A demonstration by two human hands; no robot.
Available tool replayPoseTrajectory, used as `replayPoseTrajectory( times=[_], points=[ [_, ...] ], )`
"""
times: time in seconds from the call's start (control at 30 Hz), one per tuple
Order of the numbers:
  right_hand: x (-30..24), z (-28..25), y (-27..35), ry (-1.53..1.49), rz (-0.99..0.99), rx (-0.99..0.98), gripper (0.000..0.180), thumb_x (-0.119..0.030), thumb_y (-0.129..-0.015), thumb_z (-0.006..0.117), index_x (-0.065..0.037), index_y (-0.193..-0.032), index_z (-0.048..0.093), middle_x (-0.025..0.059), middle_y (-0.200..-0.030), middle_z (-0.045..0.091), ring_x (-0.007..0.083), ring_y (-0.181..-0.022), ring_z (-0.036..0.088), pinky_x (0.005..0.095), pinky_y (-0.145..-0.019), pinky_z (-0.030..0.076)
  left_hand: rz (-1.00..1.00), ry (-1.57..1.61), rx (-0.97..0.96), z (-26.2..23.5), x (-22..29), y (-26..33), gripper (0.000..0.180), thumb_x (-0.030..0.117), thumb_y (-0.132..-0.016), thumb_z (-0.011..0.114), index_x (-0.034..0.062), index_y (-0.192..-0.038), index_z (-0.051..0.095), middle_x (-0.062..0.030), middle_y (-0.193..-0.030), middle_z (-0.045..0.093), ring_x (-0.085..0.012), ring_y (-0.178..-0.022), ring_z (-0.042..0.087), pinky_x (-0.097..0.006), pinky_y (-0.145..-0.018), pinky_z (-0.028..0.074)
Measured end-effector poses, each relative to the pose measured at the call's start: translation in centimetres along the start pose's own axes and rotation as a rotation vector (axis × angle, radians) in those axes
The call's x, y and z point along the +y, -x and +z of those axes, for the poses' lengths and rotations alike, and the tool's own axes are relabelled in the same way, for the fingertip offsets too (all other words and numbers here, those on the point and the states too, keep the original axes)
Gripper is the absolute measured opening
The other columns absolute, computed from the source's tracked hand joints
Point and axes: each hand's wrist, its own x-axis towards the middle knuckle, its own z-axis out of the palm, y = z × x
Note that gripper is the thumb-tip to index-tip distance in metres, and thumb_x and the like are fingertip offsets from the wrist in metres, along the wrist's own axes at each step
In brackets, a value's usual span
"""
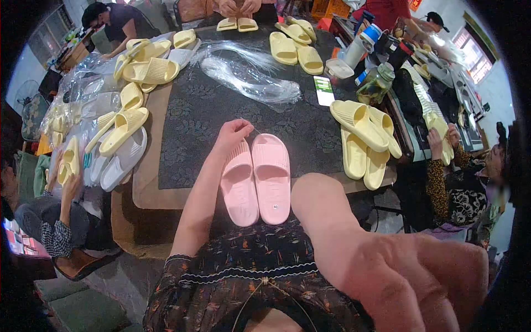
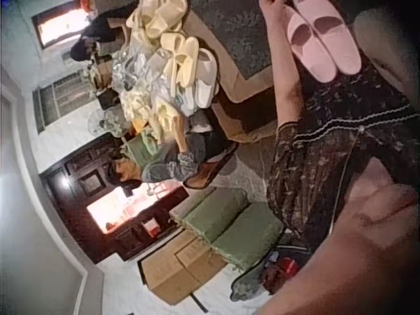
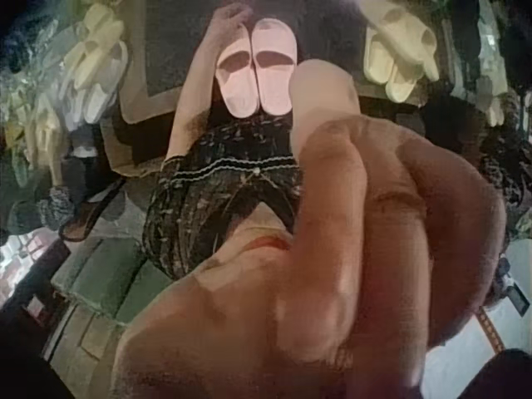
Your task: The person connects pairs of slippers together using thin plastic ties by hand.
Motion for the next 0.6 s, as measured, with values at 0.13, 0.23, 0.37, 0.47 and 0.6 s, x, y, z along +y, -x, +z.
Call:
replayPoseTrajectory(
  times=[0.13, 0.23, 0.37, 0.47, 0.6],
  points=[
    [1.6, -0.2, -0.5, -0.092, -0.005, -0.061, 0.016, -0.014, -0.079, 0.072, -0.027, -0.081, 0.064, -0.0095, -0.104, 0.057, 0.0096, -0.099, 0.053, 0.0432, -0.082, 0.043, -0.021, 0.037, -0.010, -0.4, -0.4, 0.0, 0.017, 0.018, -0.085, 0.066, 0.0022, -0.091, 0.066, 0.0028, -0.075, 0.060, -0.0056, -0.069, 0.052, -0.022, -0.062, 0.042],
    [2.1, -0.6, -0.8, -0.153, -0.012, -0.108, 0.014, -0.015, -0.080, 0.072, -0.026, -0.081, 0.063, -0.0080, -0.103, 0.056, 0.0100, -0.098, 0.052, 0.0412, -0.081, 0.042, -0.016, 0.011, -0.035, -0.4, -0.2, -0.3, 0.017, 0.018, -0.084, 0.066, 0.0026, -0.091, 0.066, 0.0031, -0.074, 0.060, -0.0057, -0.069, 0.052, -0.023, -0.062, 0.042],
    [2.2, -1.5, -1.1, -0.240, -0.025, -0.170, 0.014, -0.017, -0.080, 0.073, -0.025, -0.081, 0.061, -0.0060, -0.101, 0.055, 0.0105, -0.096, 0.052, 0.0386, -0.080, 0.041, -0.020, -0.009, 0.005, -0.4, -0.2, 0.1, 0.017, 0.018, -0.085, 0.066, 0.0026, -0.091, 0.066, 0.0028, -0.075, 0.060, -0.0058, -0.069, 0.052, -0.023, -0.062, 0.042],
    [3.2, -2.0, -2.0, -0.291, -0.040, -0.215, 0.014, -0.019, -0.080, 0.073, -0.024, -0.081, 0.060, -0.0045, -0.101, 0.055, 0.0109, -0.095, 0.051, 0.0366, -0.079, 0.041, -0.008, -0.007, -0.008, 0.1, 0.1, -0.1, 0.017, 0.018, -0.084, 0.066, 0.0024, -0.090, 0.066, 0.0027, -0.075, 0.061, -0.0059, -0.069, 0.052, -0.023, -0.063, 0.042],
    [4.0, -2.1, -1.9, -0.383, -0.046, -0.269, 0.015, -0.021, -0.080, 0.073, -0.022, -0.082, 0.058, -0.0025, -0.099, 0.054, 0.0115, -0.093, 0.051, 0.0340, -0.078, 0.040, 0.030, -0.021, -0.002, -0.6, -0.7, -0.1, 0.019, 0.019, -0.084, 0.066, 0.0016, -0.090, 0.066, 0.0018, -0.074, 0.061, -0.0066, -0.068, 0.053, -0.023, -0.063, 0.043]
  ],
)
